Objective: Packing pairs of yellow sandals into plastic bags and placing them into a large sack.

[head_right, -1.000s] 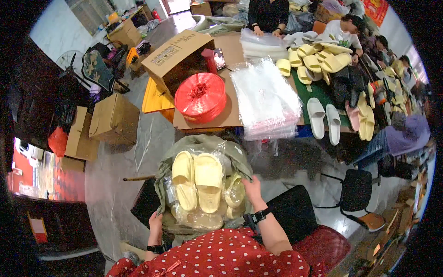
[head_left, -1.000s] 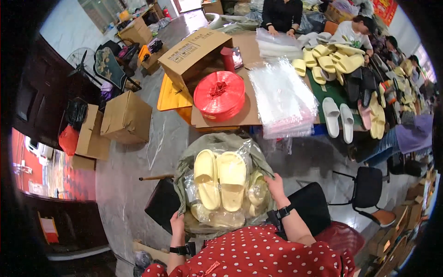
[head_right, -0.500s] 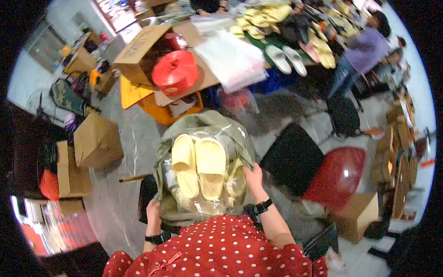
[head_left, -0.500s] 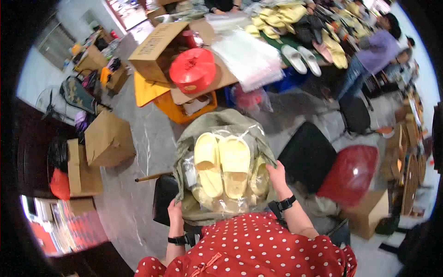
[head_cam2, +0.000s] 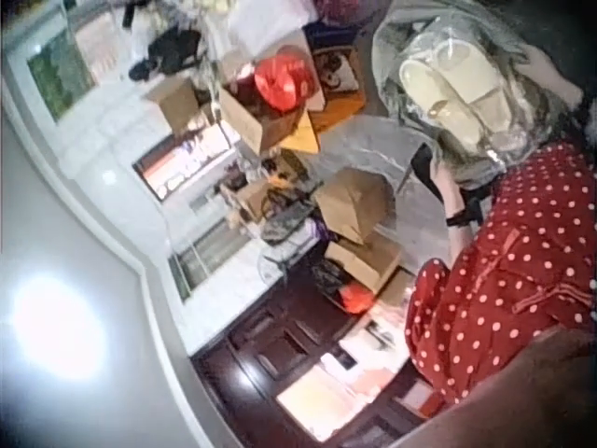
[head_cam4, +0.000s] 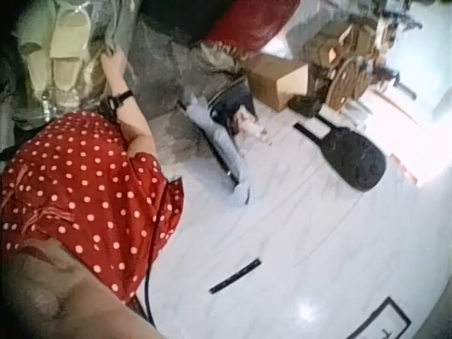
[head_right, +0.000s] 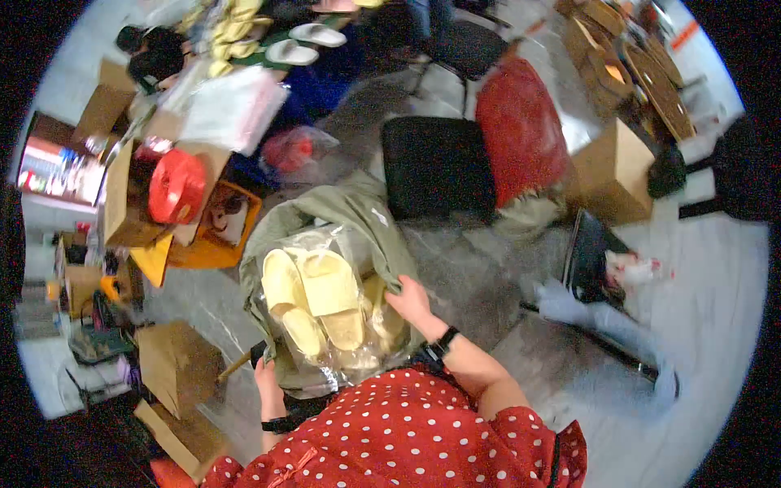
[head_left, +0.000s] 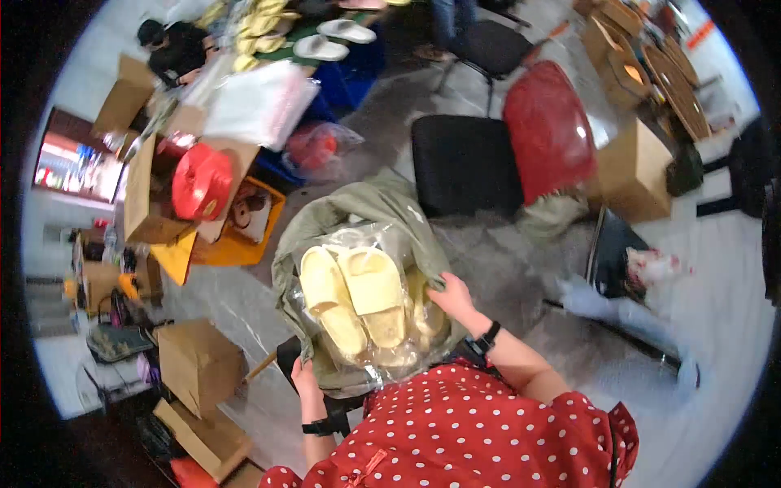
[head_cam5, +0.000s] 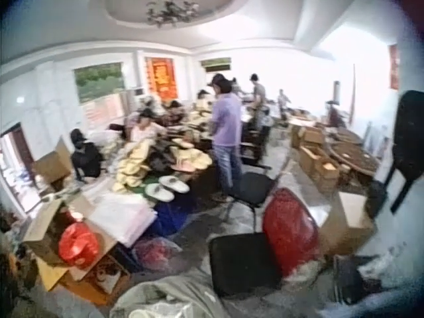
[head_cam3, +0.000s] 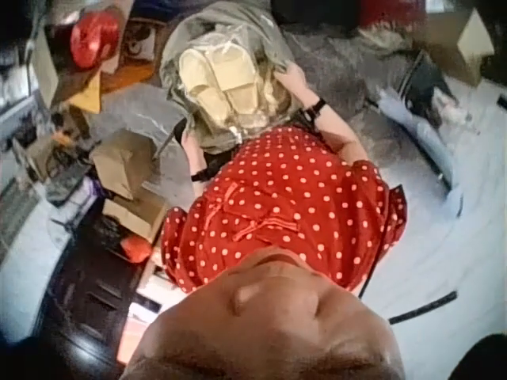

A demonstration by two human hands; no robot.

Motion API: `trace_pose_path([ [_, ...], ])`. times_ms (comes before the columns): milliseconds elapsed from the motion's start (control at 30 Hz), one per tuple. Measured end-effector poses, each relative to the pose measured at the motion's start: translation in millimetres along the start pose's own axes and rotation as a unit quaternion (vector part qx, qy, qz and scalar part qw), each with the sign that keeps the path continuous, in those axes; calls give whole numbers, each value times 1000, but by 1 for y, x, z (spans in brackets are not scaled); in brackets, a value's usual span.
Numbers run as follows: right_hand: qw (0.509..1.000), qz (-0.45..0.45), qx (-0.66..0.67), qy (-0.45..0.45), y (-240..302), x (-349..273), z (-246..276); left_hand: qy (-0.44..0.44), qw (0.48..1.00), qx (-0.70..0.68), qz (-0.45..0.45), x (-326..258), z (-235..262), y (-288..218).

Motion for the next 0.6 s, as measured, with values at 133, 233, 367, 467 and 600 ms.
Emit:
trace_pose_path([
  [133, 997, 8, -11, -73, -20, 6, 23, 122, 990, 31, -65, -19, -9, 6],
  [233, 994, -10, 7, -105, -16, 1, 37, 210, 972, 51, -90, -29, -8, -16],
  [367, 990, 10, 34, -136, -13, -31, 33, 276, 950, 64, -128, -40, 19, -37],
  [467, 986, 8, 84, -141, -5, -80, 40, 352, 923, 91, -124, -49, 40, -59],
  [600, 976, 34, 116, -179, -35, -119, 34, 414, 897, 105, -110, -56, 44, -50],
])
Point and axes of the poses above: each hand's wrist, its own x-axis towards the middle knuckle, its own z-axis out of the back of the hand, y = z × x, the point moved 2 cm from there along x, towards the middle knuckle, and after that the axes turned 14 degrees about -z, right-handed, at the moved point
